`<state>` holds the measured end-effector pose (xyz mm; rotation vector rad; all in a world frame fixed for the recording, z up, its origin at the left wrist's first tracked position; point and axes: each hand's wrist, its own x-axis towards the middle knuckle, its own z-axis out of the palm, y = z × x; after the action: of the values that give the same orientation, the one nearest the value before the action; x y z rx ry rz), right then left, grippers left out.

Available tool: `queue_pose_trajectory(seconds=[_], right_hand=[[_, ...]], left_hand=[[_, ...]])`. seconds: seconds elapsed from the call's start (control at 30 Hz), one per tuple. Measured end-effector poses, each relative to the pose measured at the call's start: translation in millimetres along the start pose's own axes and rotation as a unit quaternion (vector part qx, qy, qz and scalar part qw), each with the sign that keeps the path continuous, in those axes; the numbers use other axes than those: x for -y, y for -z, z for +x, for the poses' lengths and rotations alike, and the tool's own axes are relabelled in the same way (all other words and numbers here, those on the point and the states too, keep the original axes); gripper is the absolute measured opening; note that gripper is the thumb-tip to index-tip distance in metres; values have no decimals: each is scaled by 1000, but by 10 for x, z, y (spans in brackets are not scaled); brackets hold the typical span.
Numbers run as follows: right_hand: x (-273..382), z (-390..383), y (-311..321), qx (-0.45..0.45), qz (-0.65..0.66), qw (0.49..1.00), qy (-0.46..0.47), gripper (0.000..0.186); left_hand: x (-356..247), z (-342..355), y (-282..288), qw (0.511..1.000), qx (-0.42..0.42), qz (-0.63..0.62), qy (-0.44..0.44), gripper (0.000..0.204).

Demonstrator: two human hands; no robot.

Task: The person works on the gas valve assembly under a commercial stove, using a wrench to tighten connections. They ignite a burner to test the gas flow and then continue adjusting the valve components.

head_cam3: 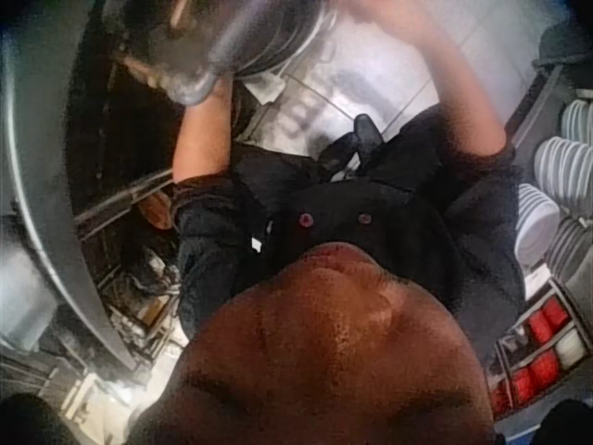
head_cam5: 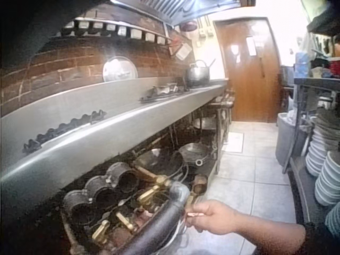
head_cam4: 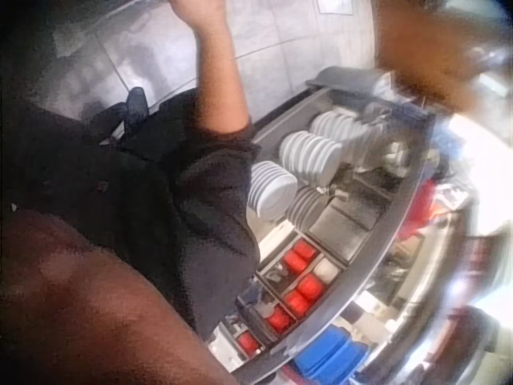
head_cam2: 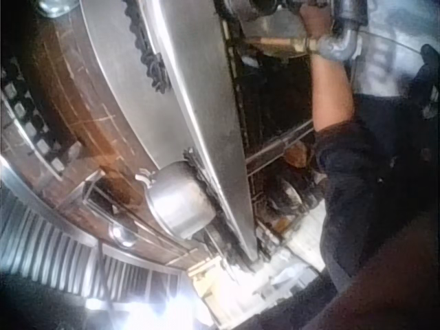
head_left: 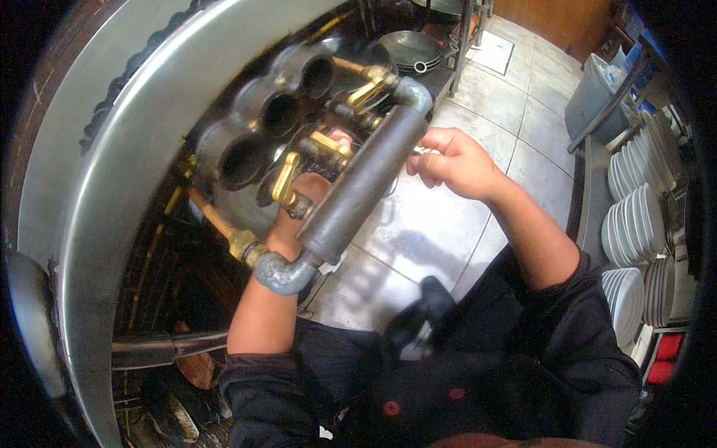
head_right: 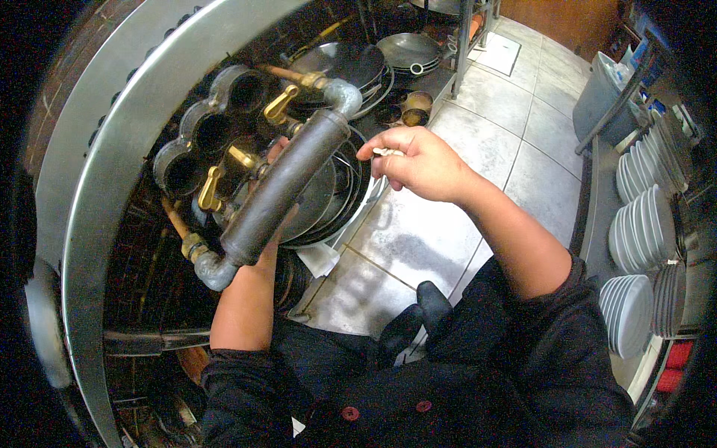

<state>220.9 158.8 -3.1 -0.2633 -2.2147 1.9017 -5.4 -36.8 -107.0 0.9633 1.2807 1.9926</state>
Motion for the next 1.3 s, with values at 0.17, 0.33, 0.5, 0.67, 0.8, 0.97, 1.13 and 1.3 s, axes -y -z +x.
queue_pose_trajectory(seconds=[0.17, 0.33, 0.5, 0.67, 0.8, 0.97, 1.13, 1.3], right_hand=[[-96, 3, -113, -47, -163, 962, 214, 26], [-42, -23, -151, -69, -243, 938, 235, 20], [-46, -16, -157, -79, -253, 933, 243, 18], [2, -37, -179, -82, -289, 917, 263, 16], [-23, -25, -186, -95, -292, 910, 278, 14], [-46, -22, -175, -104, -292, 906, 288, 12], [-16, -25, -214, -127, -298, 900, 291, 11], [27, -22, -125, -204, -319, 863, 335, 11]], left_hand=[[21, 93, -66, 998, 48, -33, -9, 39], [-328, 161, -706, 991, 130, 8, 5, 22], [-580, 100, -760, 967, 228, 40, -104, 31], [-588, 10, -825, 970, 204, -99, -82, 29], [-510, 9, -687, 955, 222, 127, -148, 38], [-664, -11, -756, 907, 156, 357, -159, 35], [-491, 7, -754, 976, 94, 134, -146, 29], [-422, 94, -361, 989, 4, 112, -92, 31]])
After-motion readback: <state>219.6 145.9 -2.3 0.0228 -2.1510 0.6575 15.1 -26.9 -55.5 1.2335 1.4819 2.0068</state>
